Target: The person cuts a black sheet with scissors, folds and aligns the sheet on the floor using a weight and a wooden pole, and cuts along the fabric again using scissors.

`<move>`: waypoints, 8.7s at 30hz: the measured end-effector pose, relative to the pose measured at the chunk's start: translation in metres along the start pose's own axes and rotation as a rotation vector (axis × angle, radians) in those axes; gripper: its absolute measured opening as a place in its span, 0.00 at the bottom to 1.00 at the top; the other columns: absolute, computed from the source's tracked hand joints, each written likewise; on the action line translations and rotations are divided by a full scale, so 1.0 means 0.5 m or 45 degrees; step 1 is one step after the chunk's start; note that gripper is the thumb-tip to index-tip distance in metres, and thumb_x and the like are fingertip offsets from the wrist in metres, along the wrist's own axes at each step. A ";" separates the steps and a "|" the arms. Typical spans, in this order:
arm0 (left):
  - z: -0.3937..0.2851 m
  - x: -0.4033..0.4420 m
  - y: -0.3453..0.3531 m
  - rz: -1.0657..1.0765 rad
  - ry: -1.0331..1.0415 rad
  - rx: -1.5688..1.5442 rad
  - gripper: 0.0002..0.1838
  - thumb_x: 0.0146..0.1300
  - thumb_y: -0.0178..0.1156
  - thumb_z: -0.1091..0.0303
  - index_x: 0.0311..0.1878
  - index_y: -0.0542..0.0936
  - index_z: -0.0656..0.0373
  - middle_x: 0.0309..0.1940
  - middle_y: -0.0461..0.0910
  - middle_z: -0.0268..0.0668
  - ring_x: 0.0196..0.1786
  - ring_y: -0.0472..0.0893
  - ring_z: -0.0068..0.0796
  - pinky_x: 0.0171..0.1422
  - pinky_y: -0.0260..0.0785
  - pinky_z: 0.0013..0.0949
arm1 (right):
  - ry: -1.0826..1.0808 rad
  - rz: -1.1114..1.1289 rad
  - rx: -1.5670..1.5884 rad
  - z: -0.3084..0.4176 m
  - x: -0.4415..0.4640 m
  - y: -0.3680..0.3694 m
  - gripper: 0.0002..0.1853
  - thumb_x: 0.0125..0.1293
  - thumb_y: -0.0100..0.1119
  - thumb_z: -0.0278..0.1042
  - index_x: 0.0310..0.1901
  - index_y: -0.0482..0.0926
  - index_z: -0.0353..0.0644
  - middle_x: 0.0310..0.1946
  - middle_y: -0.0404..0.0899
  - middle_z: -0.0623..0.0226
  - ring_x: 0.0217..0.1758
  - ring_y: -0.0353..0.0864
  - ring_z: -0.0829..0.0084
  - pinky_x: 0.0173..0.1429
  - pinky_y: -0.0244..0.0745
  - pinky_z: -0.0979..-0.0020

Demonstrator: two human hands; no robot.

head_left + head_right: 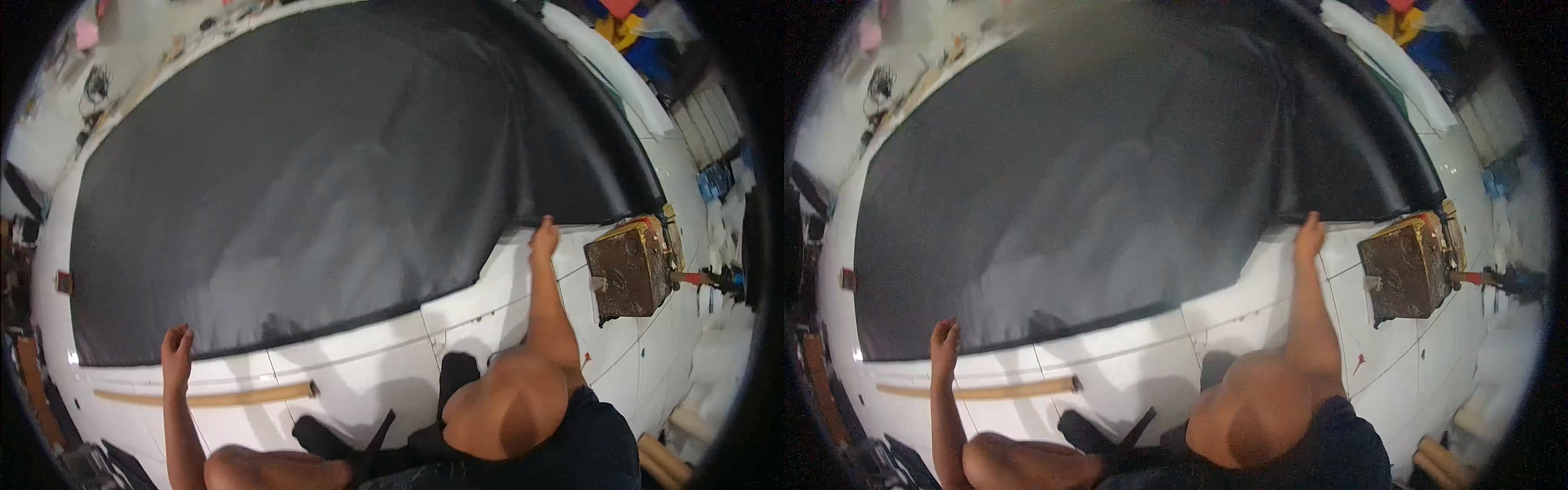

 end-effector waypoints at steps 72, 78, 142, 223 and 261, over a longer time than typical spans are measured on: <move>0.555 0.028 0.027 -0.655 -0.597 -0.934 0.16 0.64 0.57 0.67 0.49 0.75 0.69 0.43 0.78 0.47 0.40 0.80 0.36 0.43 0.76 0.35 | -1.137 2.156 -1.389 0.412 -0.684 0.068 0.21 0.62 0.64 0.45 0.51 0.81 0.39 0.51 0.80 0.52 0.58 0.77 0.52 0.61 0.72 0.58; 0.501 -0.121 -0.092 -1.396 -0.769 0.503 0.35 0.55 0.67 0.55 0.62 0.68 0.60 0.56 0.67 0.53 0.61 0.69 0.52 0.59 0.69 0.49 | -1.899 2.275 -1.353 0.614 -0.855 0.136 0.27 0.64 0.59 0.51 0.59 0.75 0.43 0.52 0.79 0.52 0.58 0.77 0.54 0.62 0.70 0.55; 0.448 0.134 0.042 -0.660 -0.164 0.779 0.46 0.67 0.51 0.41 0.73 0.53 0.70 0.74 0.45 0.63 0.78 0.44 0.59 0.79 0.34 0.53 | -1.302 1.595 -1.000 0.590 -1.130 0.678 0.32 0.72 0.48 0.51 0.75 0.51 0.67 0.54 0.73 0.51 0.57 0.76 0.52 0.57 0.74 0.52; -0.016 0.047 0.129 0.338 0.566 1.023 0.28 0.62 0.62 0.56 0.61 0.73 0.61 0.60 0.72 0.54 0.63 0.71 0.56 0.66 0.65 0.47 | -1.494 1.624 -1.024 0.196 -0.685 0.086 0.41 0.67 0.47 0.67 0.75 0.54 0.52 0.76 0.47 0.57 0.80 0.43 0.53 0.79 0.38 0.49; -0.114 -0.038 0.729 0.283 0.831 0.953 0.41 0.65 0.50 0.36 0.75 0.57 0.49 0.75 0.42 0.61 0.78 0.43 0.61 0.77 0.33 0.62 | -1.359 1.412 -0.754 0.279 -0.653 0.267 0.37 0.71 0.44 0.59 0.74 0.54 0.43 0.75 0.48 0.51 0.79 0.42 0.52 0.79 0.35 0.47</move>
Point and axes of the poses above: each hand's wrist, its own x-axis towards the middle knuckle, its own y-axis out of the palm, z = x × y, the point moved 4 cm from there along x, towards the middle knuckle
